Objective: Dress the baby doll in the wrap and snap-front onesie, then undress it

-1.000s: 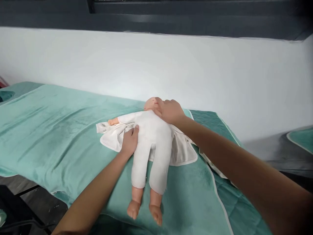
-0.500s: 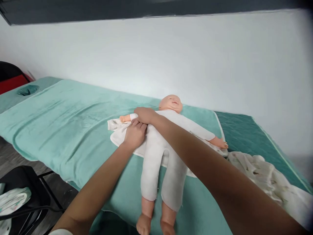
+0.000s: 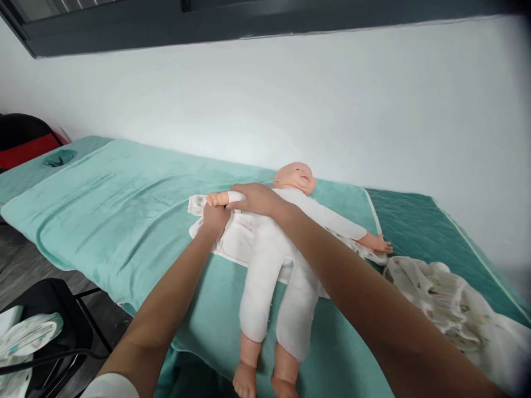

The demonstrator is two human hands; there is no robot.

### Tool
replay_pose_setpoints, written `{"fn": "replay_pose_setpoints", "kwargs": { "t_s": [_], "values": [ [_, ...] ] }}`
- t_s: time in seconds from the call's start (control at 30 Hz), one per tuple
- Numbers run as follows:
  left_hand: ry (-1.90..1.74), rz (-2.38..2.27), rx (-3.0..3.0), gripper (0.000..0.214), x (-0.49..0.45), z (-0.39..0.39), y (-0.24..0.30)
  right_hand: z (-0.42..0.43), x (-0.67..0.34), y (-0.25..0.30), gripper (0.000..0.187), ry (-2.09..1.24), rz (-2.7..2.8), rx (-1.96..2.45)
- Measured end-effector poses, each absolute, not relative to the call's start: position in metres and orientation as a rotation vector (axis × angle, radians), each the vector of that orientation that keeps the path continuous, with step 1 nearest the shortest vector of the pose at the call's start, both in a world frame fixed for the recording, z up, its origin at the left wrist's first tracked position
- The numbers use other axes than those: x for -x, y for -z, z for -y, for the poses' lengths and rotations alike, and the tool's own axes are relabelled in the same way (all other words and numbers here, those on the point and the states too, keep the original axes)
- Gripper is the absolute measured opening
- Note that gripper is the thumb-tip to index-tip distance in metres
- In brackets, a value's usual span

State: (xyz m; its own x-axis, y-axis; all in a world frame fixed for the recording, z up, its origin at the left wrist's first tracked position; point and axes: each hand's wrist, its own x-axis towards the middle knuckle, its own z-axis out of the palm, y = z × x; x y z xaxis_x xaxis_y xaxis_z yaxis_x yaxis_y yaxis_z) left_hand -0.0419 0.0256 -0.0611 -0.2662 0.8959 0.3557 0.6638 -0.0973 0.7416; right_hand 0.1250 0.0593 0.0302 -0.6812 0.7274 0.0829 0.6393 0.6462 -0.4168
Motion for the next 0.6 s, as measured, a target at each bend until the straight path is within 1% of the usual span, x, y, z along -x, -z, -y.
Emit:
{"fn": "replay_pose_setpoints", "kwargs": {
  "t_s": [0.1,0.23,0.3,0.47,0.6],
  "values": [
    [-1.439,-1.817,-1.635,0.013,0.049,-0.020,0.057,-0.055,-0.124,-0.033,0.040,-0.521,2.674,1.073],
    [-1.697,-1.586,-1.183,0.013,0.055,-0.017,0.054,-0.053,-0.122,-0.033,0.050,-0.446,2.667,1.191],
    [-1.730,-1.509,-1.028,0.014,0.057,-0.019,0.053,-0.054,-0.122,-0.032,0.053,-0.391,2.662,1.241],
    [-1.765,-1.429,-0.867,0.019,0.060,-0.021,0.051,-0.057,-0.116,-0.024,0.060,-0.221,2.750,1.337],
    [-1.797,-1.331,-0.872,0.020,0.052,-0.012,0.047,-0.059,-0.106,-0.015,0.059,-0.080,2.842,1.388]
  ]
}}
